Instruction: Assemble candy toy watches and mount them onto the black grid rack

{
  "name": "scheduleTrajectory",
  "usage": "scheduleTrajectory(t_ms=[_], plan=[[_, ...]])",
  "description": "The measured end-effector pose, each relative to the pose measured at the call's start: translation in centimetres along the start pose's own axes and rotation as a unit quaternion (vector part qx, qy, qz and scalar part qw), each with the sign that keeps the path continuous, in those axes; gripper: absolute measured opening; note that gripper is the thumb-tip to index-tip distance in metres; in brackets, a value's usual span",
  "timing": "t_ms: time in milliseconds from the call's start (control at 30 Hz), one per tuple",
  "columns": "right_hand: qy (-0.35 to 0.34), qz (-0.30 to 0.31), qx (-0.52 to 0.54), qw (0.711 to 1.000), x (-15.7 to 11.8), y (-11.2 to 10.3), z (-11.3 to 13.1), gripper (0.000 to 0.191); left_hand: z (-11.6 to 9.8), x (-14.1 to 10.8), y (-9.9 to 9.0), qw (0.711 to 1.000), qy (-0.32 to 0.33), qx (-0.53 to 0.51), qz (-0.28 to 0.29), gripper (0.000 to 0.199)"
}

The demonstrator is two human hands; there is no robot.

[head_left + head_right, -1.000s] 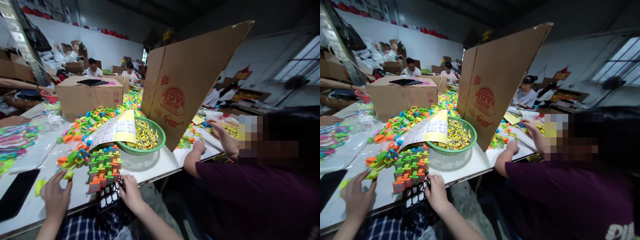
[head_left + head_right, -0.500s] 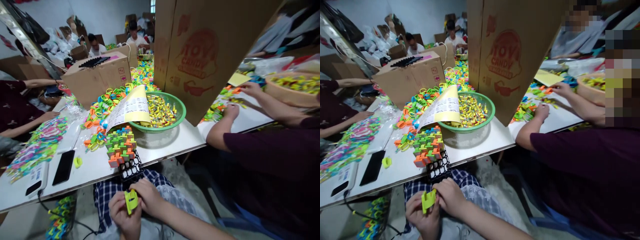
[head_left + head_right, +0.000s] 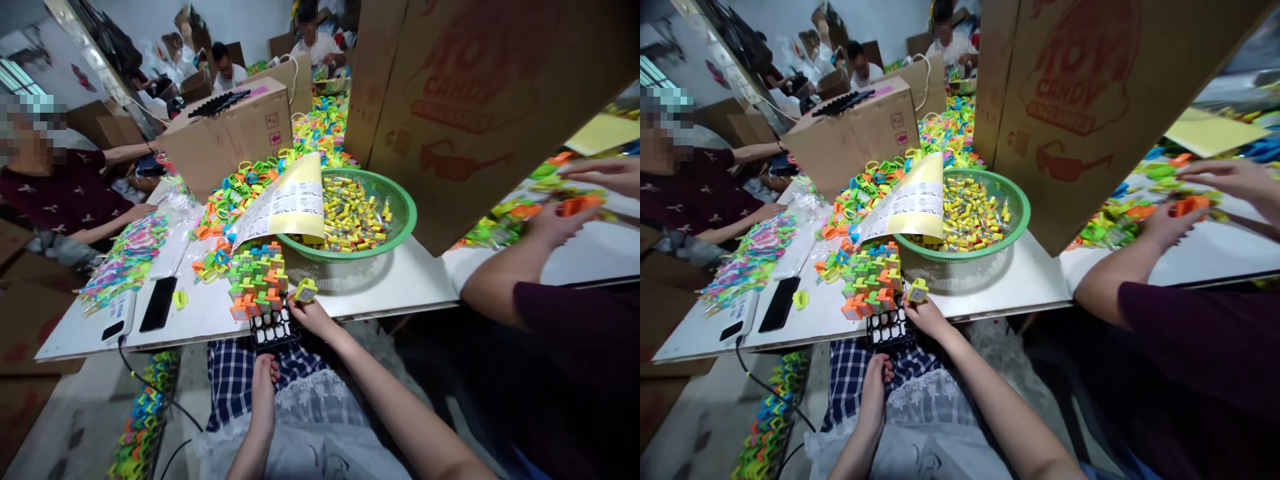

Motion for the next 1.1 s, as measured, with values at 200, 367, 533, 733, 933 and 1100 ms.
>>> scheduleTrajectory(t_ms=[200,367,533,733,933,1100], plan=[[-0.007,0.037,-0.068,0.997,-0.1,0.5,-0.1,0.009,0.2,0.6,3.2,0.995,-0.037,-0.018,0.089,0.056],[-0.025,0.021,-0.113,0.993,0.0,1.4,-0.1,0.019,-0.5,1.5,4.2,0.996,-0.046,-0.017,0.068,0.071],[-0.007,0.04,-0.149,0.988,0.2,2.0,-0.4,0.024,-1.1,1.0,4.6,0.994,-0.052,0.009,0.096,0.074],[-0.045,0.109,-0.116,0.986,1.1,0.9,0.8,0.032,-3.6,0.6,-1.7,0.971,0.202,0.125,-0.041,0.06],[-0.072,0.17,-0.064,0.981,1.9,-0.2,2.0,0.04,-9.5,6.2,-4.7,0.904,0.353,0.239,-0.027,0.027],[-0.089,0.168,-0.087,0.978,1.8,0.4,0.8,0.029,-10.4,9.4,-2.8,0.899,0.352,0.25,0.08,0.02]])
Point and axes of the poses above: each hand's wrist, its own x-axis towards the middle knuckle, its own y-axis out of the palm, z = x × y, the point moved 3 cm from there along x, towards the middle knuckle, and after that the axes turned 7 degrees about -y, right-handed, at the moved point
